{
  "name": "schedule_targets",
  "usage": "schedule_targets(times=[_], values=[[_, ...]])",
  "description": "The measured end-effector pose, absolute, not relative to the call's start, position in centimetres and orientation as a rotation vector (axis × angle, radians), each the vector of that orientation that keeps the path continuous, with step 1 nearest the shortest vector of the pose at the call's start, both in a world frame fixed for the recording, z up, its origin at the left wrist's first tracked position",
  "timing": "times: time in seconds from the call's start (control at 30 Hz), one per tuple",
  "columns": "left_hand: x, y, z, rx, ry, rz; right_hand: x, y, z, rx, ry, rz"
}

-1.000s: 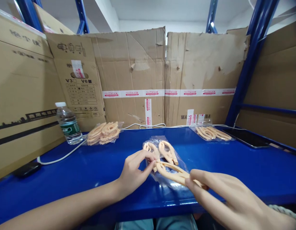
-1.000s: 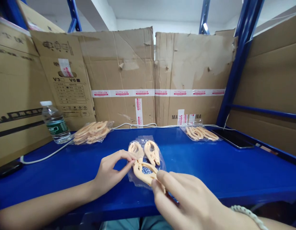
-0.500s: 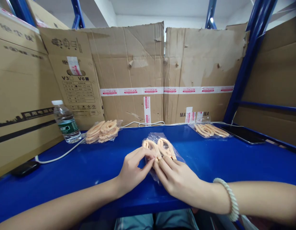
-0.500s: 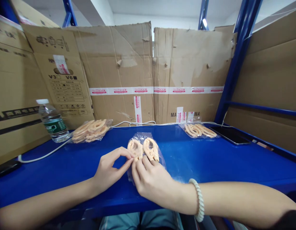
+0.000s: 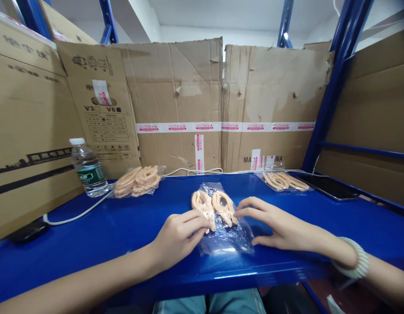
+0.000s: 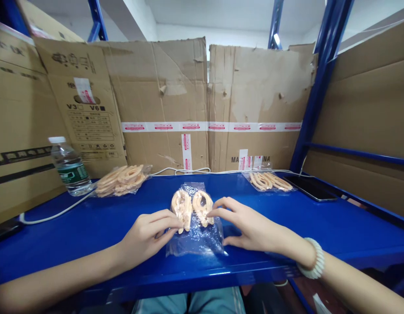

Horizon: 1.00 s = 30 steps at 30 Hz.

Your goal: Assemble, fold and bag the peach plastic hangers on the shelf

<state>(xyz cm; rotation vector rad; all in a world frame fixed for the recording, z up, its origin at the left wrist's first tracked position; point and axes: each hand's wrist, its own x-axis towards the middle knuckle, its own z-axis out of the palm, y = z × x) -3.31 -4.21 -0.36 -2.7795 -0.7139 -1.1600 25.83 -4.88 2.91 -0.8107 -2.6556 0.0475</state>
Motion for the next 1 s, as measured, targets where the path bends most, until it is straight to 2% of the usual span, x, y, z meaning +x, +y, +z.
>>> schedule_targets(times=[0.3, 0.5, 0.67, 0.87, 1.0], values=[[-3.3, -4.2, -0.3, -2.793, -0.731, -1.151, 25.1, -5.0, 3.1, -0.627, -2.756, -0.158], [-3.0, -4.1, -0.6, -2.844, -0.689, -1.165, 25.0, -4.1, 1.9, -0.810, -2.449, 0.326], [-3.0, -4.4, 0.1, -2.951, -0.886, -1.262, 23.9, -3.1, 1.0, -1.043, -2.081, 0.612], [-3.0, -4.7, 0.4, -2.952, -0.865, -1.372, 22.9, -1.7, 0.8, -1.025, -1.845, 1.011], [-2.5, -4.3, 0.1, -2.895, -1.149, -1.501, 22.5, -1.0, 0.7, -1.077, -1.740, 1.188]])
